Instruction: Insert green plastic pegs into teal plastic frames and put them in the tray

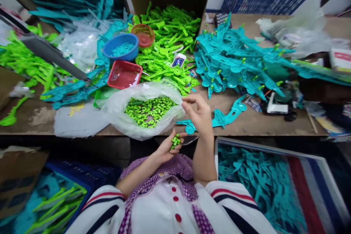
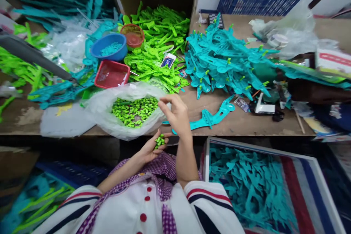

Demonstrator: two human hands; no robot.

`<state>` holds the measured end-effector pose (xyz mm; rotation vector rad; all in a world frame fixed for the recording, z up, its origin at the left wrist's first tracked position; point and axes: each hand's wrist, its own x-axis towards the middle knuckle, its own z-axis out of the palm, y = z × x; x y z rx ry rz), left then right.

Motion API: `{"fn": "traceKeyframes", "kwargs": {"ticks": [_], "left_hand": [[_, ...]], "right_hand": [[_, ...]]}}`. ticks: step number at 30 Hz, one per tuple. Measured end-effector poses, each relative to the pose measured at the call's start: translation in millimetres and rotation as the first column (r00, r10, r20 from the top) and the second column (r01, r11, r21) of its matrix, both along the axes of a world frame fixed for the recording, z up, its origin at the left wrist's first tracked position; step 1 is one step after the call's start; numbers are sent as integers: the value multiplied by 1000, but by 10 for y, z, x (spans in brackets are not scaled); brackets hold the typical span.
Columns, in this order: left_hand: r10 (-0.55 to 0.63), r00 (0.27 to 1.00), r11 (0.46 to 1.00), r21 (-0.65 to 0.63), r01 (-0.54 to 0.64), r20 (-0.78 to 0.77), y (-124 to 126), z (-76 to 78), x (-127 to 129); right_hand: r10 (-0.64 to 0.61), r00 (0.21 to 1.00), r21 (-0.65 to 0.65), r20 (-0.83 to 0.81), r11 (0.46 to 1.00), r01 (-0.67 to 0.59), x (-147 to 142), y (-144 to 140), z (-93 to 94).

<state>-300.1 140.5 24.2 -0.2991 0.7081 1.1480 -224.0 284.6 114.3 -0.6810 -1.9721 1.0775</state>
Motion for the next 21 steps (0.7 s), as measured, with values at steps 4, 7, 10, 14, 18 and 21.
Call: {"fn": "traceKeyframes", "kwargs": {"ticks": [4, 7, 10, 14, 18, 21], "left_hand": [[32, 995, 999, 1, -32, -93, -61, 14, 2], [5, 992, 999, -34, -9, -128, -76, -34, 45], [-2, 997, 999, -38, -1, -80, 3, -17, 62], [4, 996, 1000, -10, -4, 87, 131, 95, -40], [-21, 999, 1000, 17, 22, -46, 133, 70, -131], [-17, 872, 999, 21, 31, -489, 138, -47, -142]], "right_hand": [[301, 906, -84, 298, 954, -289, 366, -410, -442], [269, 875, -124, 401, 963, -239, 564, -641, -748], [210, 884, -110, 417, 978, -180, 569, -684, -817], [14, 959, -171, 285, 985, 37, 537, -581, -728], [-208, 975, -424, 78, 878, 221, 578, -295, -801], [-189, 979, -512, 76, 835, 201, 585, -18, -994]]}}
